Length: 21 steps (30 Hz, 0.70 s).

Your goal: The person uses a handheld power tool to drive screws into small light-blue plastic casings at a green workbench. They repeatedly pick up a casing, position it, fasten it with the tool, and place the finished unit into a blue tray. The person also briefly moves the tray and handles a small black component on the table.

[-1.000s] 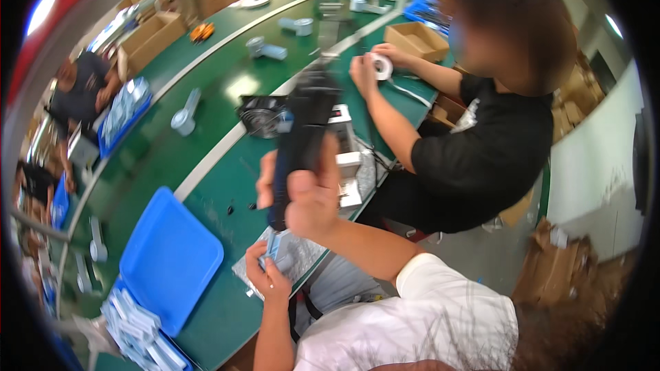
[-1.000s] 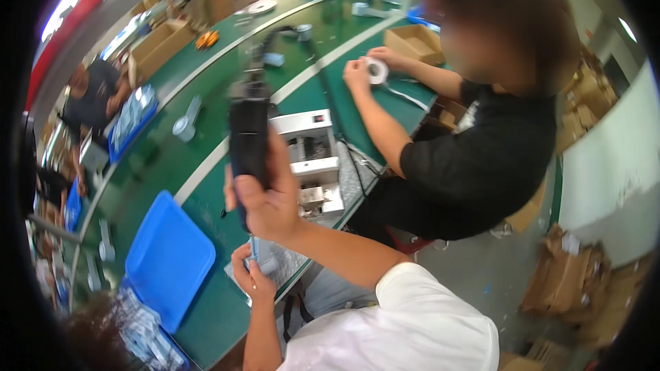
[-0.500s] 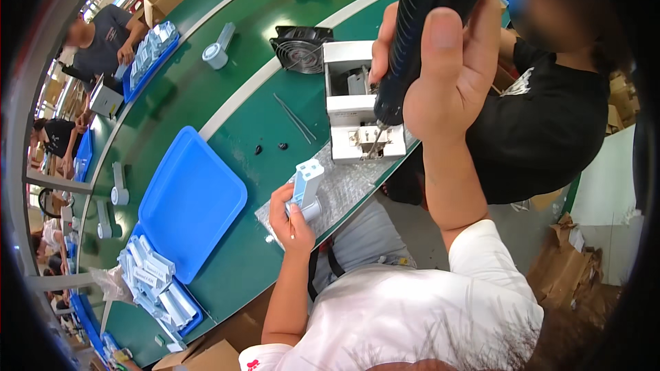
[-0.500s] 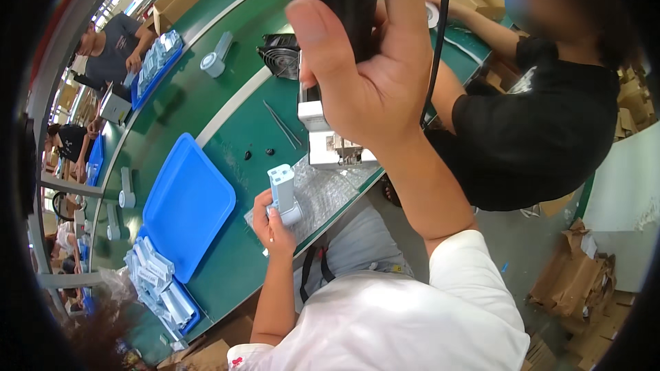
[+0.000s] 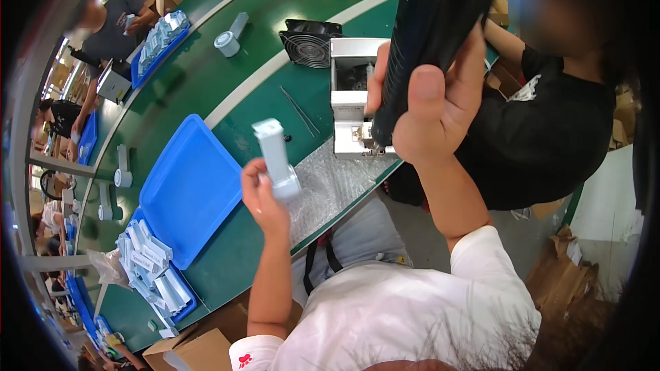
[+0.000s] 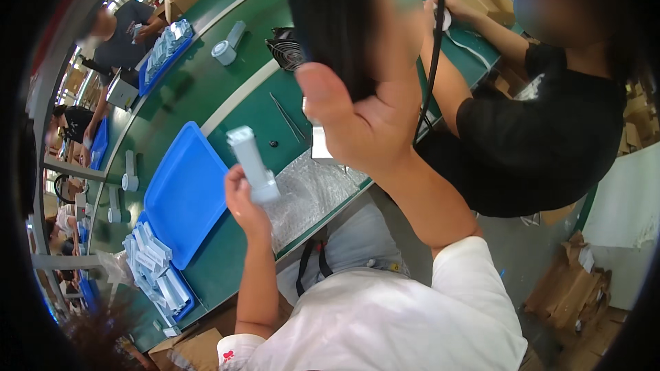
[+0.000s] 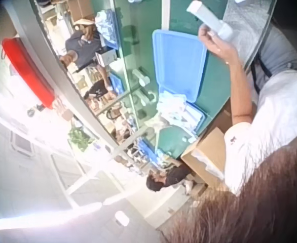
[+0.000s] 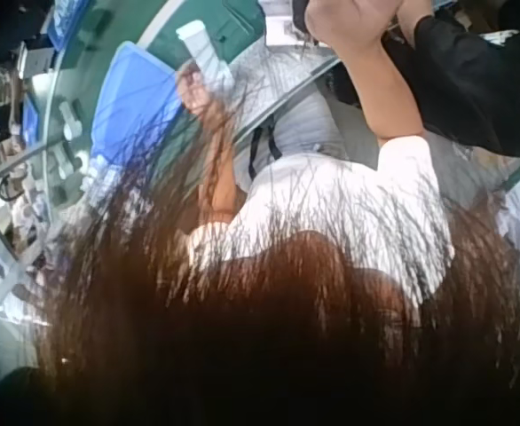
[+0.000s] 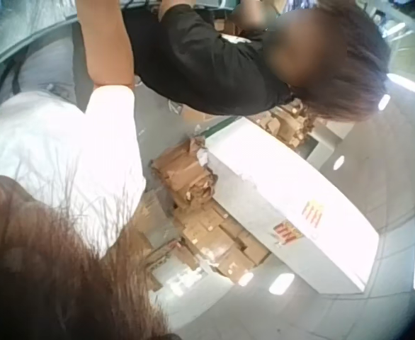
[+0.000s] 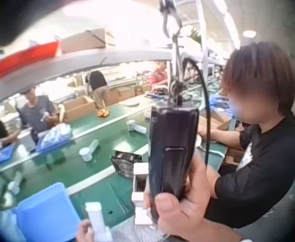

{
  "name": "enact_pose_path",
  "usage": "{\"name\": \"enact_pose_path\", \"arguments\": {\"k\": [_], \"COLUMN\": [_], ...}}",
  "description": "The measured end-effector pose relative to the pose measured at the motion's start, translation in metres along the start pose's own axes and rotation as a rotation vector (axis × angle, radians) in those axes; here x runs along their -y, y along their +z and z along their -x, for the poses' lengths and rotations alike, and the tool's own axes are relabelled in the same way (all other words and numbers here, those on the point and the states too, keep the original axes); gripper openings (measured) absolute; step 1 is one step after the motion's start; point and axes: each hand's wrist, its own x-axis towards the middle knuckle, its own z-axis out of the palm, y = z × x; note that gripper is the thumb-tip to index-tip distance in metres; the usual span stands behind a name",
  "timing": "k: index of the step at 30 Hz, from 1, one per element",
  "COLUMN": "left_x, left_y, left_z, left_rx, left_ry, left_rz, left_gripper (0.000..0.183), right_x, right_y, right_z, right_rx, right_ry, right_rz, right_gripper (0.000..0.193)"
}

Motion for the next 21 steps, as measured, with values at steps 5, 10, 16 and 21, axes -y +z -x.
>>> {"name": "enact_pose_path", "arguments": {"k": [5,10,16,21], "left_x": [-0.085,-0.052,0.005,0.005], "left_y": [0.001,-0.019,0.016,0.021], "left_z": [-0.129,-0.09,0.027,0.04], "left_rx": [-0.263,-0.005,0.133,0.179], "left_ry": [0.102,0.153,0.009,0.196], "left_rz": [0.218,0.128,-0.074,-0.142], "left_gripper": [0.032,0.026,0.019,0.018], "right_x": [0.02,0.045,0.033,0.005], "right_y": [0.004,0.002,0.0,0.023], "right_z": [0.007,-0.002,0.001,0.018], "right_rx": [-0.149,-0.11,0.053,0.088], "right_ry": [0.294,0.365,0.229,0.133], "right_rz": [-0.189,-0.503,-0.56,-0.355], "right_gripper": [0.067,0.094,0.113,0.114]}}
